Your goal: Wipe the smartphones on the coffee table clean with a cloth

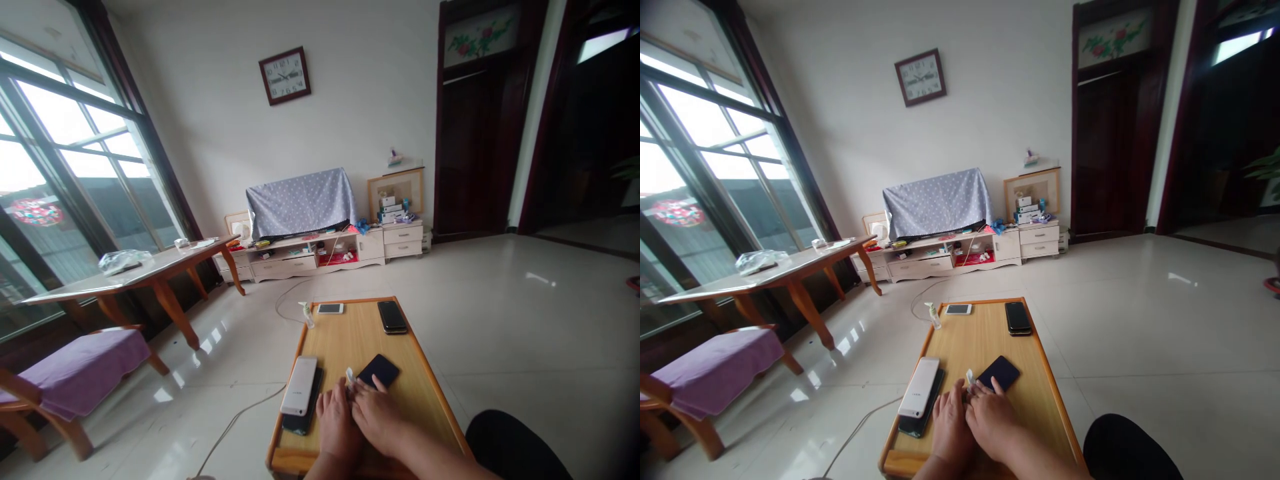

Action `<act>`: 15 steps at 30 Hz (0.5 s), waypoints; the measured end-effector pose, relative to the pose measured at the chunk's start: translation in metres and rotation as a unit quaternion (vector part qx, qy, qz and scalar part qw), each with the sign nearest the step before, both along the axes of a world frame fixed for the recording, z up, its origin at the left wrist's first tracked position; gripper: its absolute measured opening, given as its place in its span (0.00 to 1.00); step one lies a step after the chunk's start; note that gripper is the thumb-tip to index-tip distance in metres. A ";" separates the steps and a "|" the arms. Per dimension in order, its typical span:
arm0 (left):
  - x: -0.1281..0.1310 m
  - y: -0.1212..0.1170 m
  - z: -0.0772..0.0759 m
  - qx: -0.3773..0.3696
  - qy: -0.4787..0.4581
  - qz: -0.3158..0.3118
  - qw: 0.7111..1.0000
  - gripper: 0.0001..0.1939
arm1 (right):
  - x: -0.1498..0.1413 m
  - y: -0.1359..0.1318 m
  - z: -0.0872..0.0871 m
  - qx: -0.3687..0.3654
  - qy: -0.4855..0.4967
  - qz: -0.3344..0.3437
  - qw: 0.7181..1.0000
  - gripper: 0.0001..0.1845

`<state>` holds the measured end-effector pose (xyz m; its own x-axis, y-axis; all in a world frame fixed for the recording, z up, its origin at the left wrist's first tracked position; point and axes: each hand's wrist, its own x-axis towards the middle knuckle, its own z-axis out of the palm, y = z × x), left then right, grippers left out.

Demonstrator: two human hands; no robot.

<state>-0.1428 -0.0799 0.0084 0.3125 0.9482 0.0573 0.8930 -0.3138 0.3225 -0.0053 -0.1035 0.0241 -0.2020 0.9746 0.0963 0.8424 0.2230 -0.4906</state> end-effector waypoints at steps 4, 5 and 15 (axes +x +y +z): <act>0.001 -0.003 0.009 -0.012 -0.019 0.007 1.000 0.37 | 0.030 0.013 -0.007 -0.003 -0.019 -0.052 0.998 0.28; 0.001 -0.003 0.010 -0.012 -0.022 0.006 1.000 0.39 | 0.039 0.019 -0.009 -0.004 -0.028 -0.084 0.996 0.28; 0.003 -0.003 0.012 -0.007 -0.007 0.008 1.000 0.33 | 0.018 0.009 -0.020 0.012 -0.024 -0.078 0.997 0.29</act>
